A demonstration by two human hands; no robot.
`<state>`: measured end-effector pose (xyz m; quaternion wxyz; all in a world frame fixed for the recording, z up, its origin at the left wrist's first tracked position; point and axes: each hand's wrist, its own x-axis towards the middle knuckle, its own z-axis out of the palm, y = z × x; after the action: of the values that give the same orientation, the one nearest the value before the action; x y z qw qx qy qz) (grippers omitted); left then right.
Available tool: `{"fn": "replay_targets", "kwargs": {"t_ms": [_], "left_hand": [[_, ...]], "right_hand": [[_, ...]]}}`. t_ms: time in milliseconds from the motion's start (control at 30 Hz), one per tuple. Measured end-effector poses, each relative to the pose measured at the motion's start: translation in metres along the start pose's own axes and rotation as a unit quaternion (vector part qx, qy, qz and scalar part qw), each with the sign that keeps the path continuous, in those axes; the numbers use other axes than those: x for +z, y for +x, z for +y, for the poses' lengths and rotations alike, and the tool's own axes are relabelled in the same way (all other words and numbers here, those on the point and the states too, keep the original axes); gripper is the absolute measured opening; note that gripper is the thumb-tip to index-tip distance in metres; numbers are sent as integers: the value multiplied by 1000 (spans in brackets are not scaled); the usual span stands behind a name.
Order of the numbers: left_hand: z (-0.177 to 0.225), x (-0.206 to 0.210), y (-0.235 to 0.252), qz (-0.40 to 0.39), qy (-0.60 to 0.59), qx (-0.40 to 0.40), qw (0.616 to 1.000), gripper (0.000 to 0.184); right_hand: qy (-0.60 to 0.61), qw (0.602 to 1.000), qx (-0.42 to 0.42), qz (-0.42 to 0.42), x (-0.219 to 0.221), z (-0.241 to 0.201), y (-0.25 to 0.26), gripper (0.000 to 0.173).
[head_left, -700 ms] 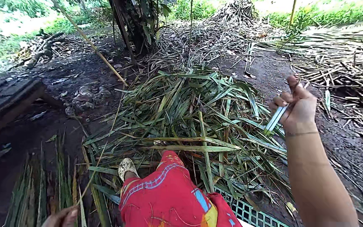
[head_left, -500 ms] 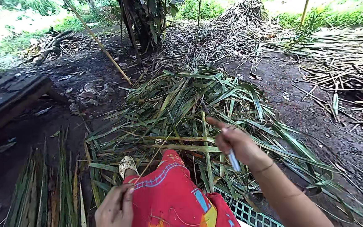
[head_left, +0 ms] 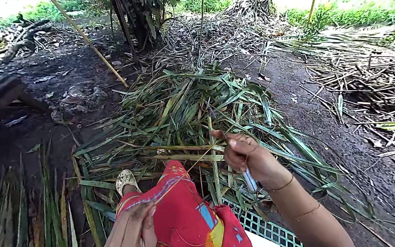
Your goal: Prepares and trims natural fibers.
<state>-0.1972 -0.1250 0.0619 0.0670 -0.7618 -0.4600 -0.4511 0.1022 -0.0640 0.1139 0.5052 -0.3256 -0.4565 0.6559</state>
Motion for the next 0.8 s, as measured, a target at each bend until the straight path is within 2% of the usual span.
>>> {"fn": "replay_targets", "kwargs": {"t_ms": [200,267,367,500,633,700,800], "left_hand": [[-22,-21,-9,-21,1,2,1000,30],[-18,-25,-6,-71,-25,-24,997,32],[4,-22,13,-131,-80,-70,986,33],[39,-4,35,-63,-150,-94,982,24],[59,3,44,-3,-157,-71,985,21],[64,3,45,26,-145,-49,988,20],[66,-6,44,45,-119,-26,991,18]], "right_hand": [[-15,992,-87,89,-34,-26,3,41],[-19,991,-93,93,-31,-26,1,41],[-26,992,-107,55,-14,-15,-6,38],[-24,992,-117,-42,17,-1,-16,42],[-86,972,-102,-193,41,9,-25,45],[-67,970,-109,-207,43,8,-26,42],[-46,975,-140,-167,34,-5,-25,36]]}}
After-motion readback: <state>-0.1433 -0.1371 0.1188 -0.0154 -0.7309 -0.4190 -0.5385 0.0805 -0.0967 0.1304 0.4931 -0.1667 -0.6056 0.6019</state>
